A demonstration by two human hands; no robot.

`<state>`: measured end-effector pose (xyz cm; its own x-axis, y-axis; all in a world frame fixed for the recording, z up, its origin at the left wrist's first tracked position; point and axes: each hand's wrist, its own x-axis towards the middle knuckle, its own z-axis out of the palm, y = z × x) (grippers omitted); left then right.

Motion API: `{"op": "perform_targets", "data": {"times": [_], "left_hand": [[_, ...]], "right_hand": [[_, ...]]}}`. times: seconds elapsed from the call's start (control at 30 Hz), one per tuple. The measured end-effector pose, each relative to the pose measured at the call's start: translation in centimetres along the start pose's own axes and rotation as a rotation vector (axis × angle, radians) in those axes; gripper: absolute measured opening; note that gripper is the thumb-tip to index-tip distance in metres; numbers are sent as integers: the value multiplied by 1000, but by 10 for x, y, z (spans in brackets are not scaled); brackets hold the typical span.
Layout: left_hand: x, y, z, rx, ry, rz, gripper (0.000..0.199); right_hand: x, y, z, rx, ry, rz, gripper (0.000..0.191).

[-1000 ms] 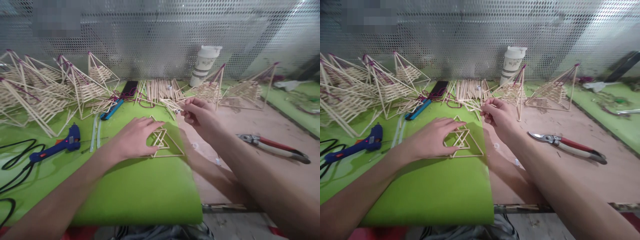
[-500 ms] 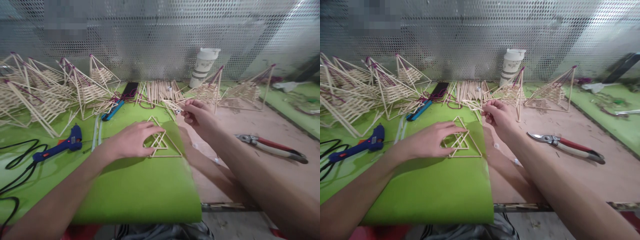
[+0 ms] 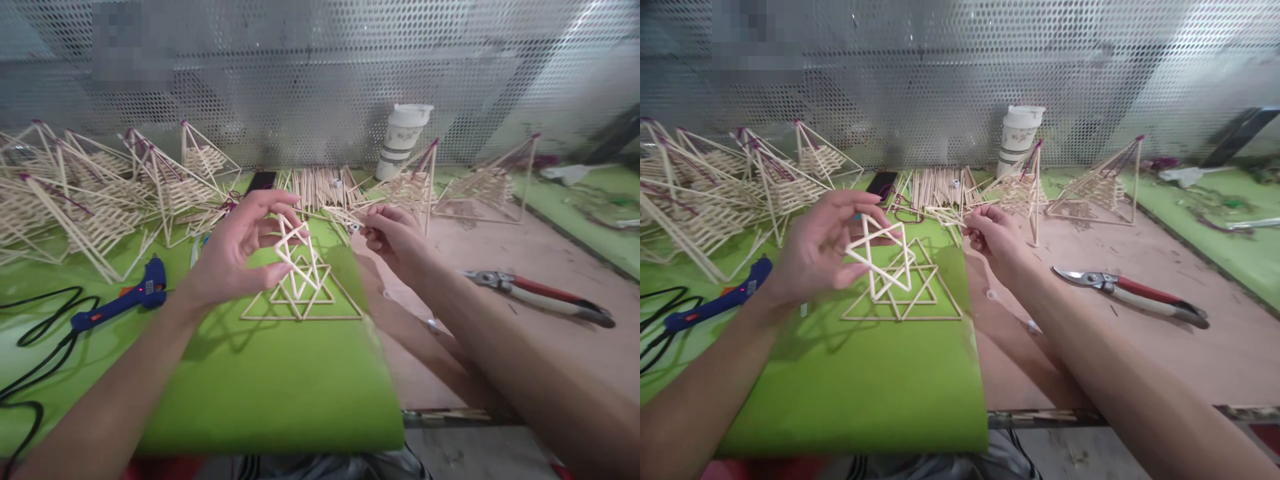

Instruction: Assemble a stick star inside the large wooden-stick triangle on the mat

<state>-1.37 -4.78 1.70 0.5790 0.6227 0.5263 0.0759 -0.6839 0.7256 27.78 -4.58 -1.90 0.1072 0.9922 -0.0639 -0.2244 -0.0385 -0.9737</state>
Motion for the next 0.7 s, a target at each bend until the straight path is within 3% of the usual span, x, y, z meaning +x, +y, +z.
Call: {"op": "perform_targets", "data": {"times": [0.17, 0.4, 0.53, 0.7], "left_hand": [[-3, 2, -4, -51, -73, -85, 45], [2, 15, -6, 198, -215, -348, 17], [5, 12, -3, 286, -270, -419, 23], [5, 7, 1, 478, -498, -530, 35]], "right_hand": [[1, 1, -1, 10, 1, -7, 22], [-3, -2, 3, -5, 16, -4, 22], [-4, -3, 3, -8, 7, 7, 22], [-5, -5, 4, -9, 14, 24, 22]]}}
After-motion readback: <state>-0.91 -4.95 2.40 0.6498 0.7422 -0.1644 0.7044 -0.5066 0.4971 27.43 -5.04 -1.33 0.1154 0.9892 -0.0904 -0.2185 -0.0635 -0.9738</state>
